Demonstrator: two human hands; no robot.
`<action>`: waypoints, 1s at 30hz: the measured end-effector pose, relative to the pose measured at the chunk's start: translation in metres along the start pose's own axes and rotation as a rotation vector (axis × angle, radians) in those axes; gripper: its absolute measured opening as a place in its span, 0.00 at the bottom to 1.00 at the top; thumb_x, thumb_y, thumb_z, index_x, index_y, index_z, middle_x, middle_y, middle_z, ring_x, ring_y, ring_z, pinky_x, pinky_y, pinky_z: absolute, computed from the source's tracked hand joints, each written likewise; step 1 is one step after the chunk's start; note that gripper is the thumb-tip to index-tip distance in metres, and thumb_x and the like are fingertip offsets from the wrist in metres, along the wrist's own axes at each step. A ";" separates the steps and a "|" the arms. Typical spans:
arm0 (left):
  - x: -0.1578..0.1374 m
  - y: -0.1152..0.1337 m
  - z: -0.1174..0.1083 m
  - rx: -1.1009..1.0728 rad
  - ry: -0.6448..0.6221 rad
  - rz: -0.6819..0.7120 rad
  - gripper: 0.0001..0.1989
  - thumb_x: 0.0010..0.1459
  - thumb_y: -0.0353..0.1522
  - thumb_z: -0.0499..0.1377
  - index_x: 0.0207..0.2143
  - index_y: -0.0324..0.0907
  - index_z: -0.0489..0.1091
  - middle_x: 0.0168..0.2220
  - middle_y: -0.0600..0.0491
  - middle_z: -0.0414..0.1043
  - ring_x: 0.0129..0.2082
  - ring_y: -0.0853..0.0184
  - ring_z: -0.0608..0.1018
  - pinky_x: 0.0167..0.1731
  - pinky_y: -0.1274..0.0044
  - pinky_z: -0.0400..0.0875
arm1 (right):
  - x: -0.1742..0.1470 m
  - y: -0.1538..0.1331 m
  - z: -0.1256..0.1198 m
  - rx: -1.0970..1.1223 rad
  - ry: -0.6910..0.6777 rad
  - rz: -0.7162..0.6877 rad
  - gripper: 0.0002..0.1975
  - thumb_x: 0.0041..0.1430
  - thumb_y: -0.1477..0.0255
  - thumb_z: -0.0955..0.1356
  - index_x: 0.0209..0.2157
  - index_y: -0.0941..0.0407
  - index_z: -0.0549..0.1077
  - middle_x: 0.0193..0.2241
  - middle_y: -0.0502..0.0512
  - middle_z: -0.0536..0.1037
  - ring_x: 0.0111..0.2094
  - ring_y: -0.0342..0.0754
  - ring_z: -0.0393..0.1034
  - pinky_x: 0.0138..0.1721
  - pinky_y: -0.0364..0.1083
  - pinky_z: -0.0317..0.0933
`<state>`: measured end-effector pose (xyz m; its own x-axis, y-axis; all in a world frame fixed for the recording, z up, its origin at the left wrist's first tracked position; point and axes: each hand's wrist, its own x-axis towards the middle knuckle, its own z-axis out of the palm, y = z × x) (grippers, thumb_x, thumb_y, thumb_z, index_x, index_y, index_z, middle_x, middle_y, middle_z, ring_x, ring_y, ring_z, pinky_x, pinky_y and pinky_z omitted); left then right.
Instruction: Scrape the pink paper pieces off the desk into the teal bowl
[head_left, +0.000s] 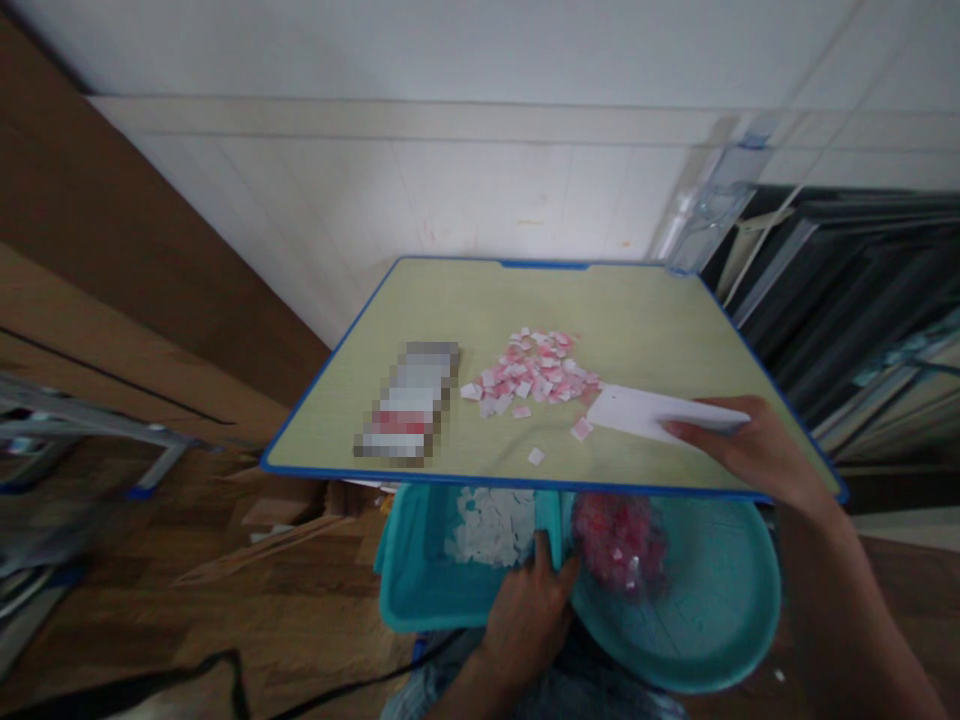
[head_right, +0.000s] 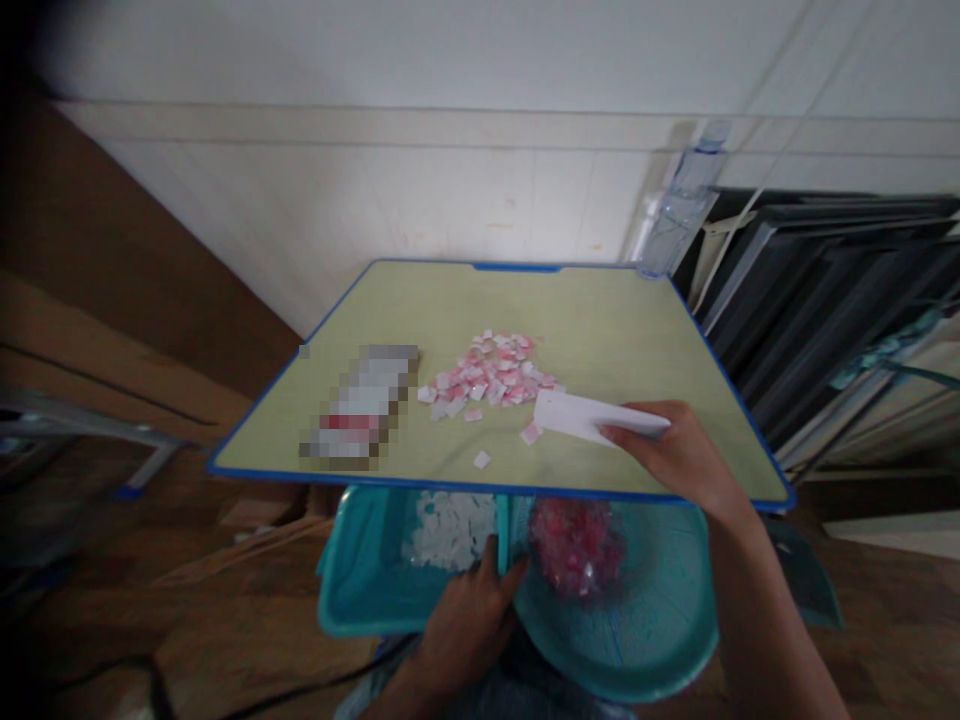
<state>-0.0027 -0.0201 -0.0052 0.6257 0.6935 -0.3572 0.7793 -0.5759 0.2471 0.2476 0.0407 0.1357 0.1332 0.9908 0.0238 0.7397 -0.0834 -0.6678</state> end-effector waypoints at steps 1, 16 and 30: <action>0.000 0.000 0.000 0.000 0.001 -0.004 0.27 0.55 0.27 0.50 0.57 0.52 0.52 0.56 0.38 0.49 0.37 0.58 0.74 0.34 0.67 0.69 | 0.000 0.002 0.000 -0.011 -0.001 -0.001 0.15 0.48 0.59 0.67 0.22 0.56 0.75 0.18 0.52 0.74 0.20 0.47 0.66 0.18 0.42 0.56; 0.002 0.000 -0.002 -0.015 -0.042 -0.015 0.27 0.55 0.27 0.50 0.57 0.51 0.51 0.57 0.37 0.48 0.37 0.59 0.75 0.35 0.68 0.69 | -0.007 0.021 -0.010 -0.048 0.002 0.004 0.15 0.49 0.59 0.67 0.24 0.57 0.77 0.19 0.54 0.77 0.22 0.50 0.70 0.20 0.45 0.61; 0.001 0.001 -0.001 0.010 -0.004 -0.010 0.28 0.55 0.26 0.50 0.57 0.51 0.51 0.56 0.37 0.49 0.37 0.59 0.74 0.35 0.68 0.69 | -0.020 0.020 -0.019 -0.158 0.085 -0.040 0.13 0.51 0.64 0.66 0.27 0.58 0.78 0.25 0.58 0.80 0.26 0.55 0.72 0.24 0.46 0.64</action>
<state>-0.0016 -0.0194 -0.0046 0.6174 0.6979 -0.3629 0.7854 -0.5729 0.2345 0.2720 0.0172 0.1359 0.1517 0.9817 0.1151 0.8390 -0.0664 -0.5400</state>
